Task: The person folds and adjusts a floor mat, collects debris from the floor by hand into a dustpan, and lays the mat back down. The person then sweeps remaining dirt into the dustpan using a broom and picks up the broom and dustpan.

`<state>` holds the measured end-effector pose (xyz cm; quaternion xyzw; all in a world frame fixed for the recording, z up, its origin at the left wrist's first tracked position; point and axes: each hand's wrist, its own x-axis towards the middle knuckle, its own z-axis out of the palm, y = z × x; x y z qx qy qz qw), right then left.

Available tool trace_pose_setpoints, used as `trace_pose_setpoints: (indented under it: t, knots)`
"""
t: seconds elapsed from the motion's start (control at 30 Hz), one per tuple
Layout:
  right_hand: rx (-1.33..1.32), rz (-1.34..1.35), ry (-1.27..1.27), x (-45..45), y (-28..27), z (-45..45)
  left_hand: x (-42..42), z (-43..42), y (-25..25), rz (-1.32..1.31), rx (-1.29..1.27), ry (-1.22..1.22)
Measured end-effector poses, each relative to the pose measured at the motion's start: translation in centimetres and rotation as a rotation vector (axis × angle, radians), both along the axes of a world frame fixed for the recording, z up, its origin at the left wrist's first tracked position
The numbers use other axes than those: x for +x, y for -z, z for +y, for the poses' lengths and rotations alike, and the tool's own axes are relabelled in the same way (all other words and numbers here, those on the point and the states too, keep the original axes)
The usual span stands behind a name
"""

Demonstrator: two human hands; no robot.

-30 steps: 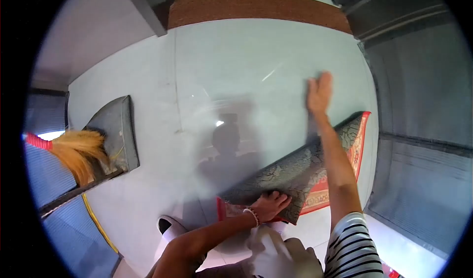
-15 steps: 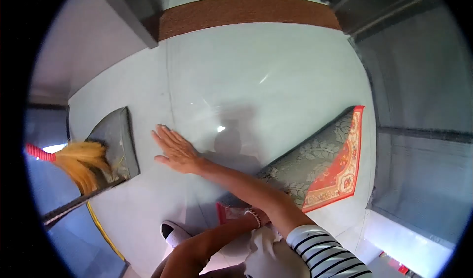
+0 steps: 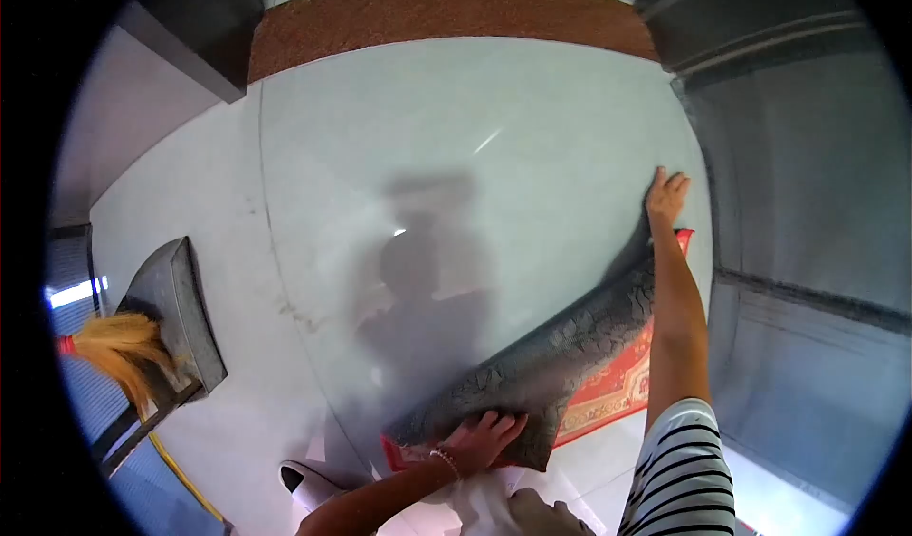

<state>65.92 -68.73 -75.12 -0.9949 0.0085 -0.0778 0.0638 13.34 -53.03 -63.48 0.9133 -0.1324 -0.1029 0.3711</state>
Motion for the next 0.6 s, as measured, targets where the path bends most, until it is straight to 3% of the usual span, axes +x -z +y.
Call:
trace_pose_setpoints:
  t: [0.03, 0.07, 0.13, 0.2, 0.27, 0.3, 0.37, 0.4, 0.43, 0.6]
  knots:
    - [-0.154, -0.104, -0.041, -0.2, -0.4, 0.4, 0.1, 0.2, -0.4, 0.070, -0.037, 0.018]
    - [-0.145, -0.155, -0.038, -0.2, -0.8, 1.5, 0.2, 0.4, -0.6, 0.084, -0.055, 0.008]
    - [-0.154, -0.046, -0.065, 1.7, -1.1, 2.5, 0.5, 0.7, -0.8, 0.109, -0.091, -0.007]
    - [-0.084, 0.025, -0.080, 2.3, -2.4, 6.1, -1.9, -2.7, 3.2, 0.095, -0.238, -0.101]
    - [-0.077, 0.017, -0.211, 3.5, -1.4, 9.9, -2.0, -2.9, 3.7, 0.080, -0.210, -0.107]
    - [-0.078, 0.013, -0.275, 3.7, -1.1, 11.8, -0.8, -1.5, 1.6, 0.081, -0.111, -0.069]
    - [-0.076, 0.094, -0.367, 1.3, -2.1, 17.8, -0.6, -1.1, 0.7, 0.031, -0.029, -0.060]
    - [-0.015, -0.042, -0.509, -0.4, -1.1, 20.2, -0.9, -1.5, 1.4, -0.021, -0.040, -0.092]
    - [0.025, 0.012, -0.628, -2.7, -2.0, 23.4, -1.3, -1.6, 1.7, -0.072, -0.045, -0.128]
    - [0.281, -0.020, -1.195, -21.2, -2.0, 38.8, -0.9, -1.2, 1.2, 0.119, -0.101, -0.013]
